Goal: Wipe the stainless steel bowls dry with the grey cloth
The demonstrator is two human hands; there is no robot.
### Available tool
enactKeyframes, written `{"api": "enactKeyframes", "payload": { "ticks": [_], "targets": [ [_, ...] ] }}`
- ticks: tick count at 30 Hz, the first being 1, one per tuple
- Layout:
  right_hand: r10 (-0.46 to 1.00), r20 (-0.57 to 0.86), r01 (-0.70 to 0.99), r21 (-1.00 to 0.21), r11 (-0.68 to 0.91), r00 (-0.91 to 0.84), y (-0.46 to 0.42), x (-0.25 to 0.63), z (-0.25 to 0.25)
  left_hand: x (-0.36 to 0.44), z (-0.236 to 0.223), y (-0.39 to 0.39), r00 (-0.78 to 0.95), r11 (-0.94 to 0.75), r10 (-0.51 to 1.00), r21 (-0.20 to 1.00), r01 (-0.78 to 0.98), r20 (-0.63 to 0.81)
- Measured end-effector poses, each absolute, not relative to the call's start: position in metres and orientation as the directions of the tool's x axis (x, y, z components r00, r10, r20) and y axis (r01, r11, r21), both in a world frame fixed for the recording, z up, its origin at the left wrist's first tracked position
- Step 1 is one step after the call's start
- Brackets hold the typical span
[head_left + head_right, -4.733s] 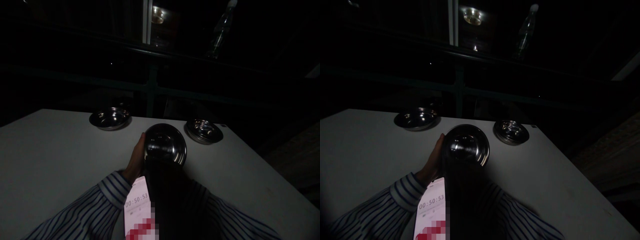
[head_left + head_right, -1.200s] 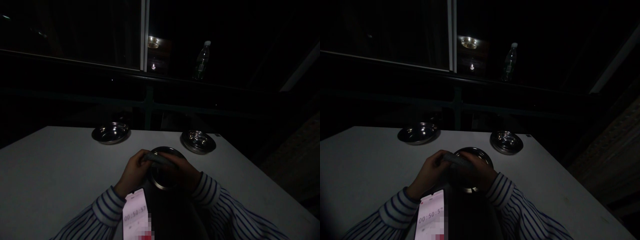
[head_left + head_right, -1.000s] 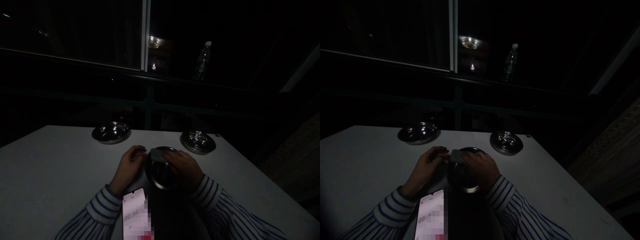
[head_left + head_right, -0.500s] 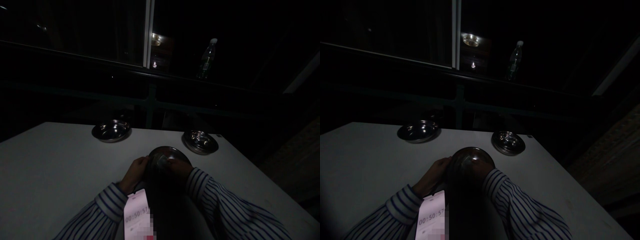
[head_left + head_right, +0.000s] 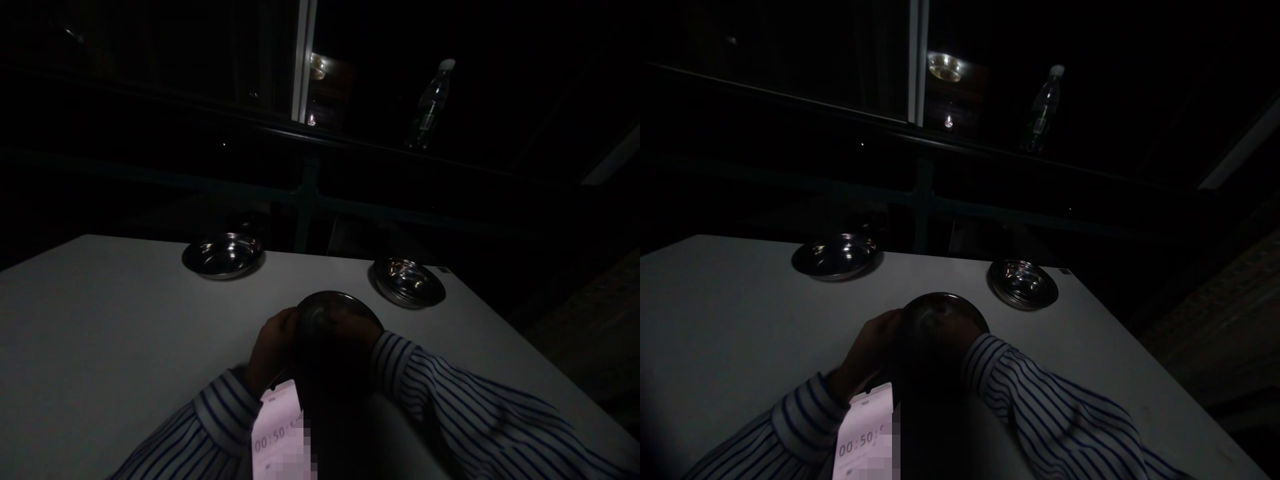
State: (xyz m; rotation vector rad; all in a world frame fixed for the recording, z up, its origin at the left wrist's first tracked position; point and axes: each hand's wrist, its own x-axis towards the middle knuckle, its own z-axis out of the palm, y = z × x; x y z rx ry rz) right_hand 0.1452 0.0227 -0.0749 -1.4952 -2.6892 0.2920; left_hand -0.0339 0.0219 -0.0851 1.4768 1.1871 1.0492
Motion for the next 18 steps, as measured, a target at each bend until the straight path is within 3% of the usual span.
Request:
{"api": "enactKeyframes", "payload": {
  "ticks": [3, 6, 13, 18],
  "targets": [
    [0.884, -0.155, 0.897, -0.079, 0.434, -0.441, 0.030, 0.146, -0.062, -0.036, -0.086, 0.022, 0.138, -0.092, 0.989, 0.969, 0.230, 0.061],
    [0.886, -0.190, 0.905, -0.044, 0.423, -0.423, 0.035, 0.139, -0.054, -0.037, -0.087, 0.026, 0.050, -0.065, 0.997, 0.960, 0.273, 0.053],
    [0.853, -0.203, 0.875, -0.060, 0.480, -0.481, 0.041, 0.120, -0.047, -0.039, -0.084, 0.036, -0.044, 0.003, 0.999, 0.942, 0.337, 0.013],
    [0.810, -0.183, 0.831, -0.136, 0.540, -0.556, 0.046, 0.114, -0.054, -0.036, -0.084, 0.041, -0.046, -0.006, 0.999, 0.933, 0.360, 0.024]
  ]
}}
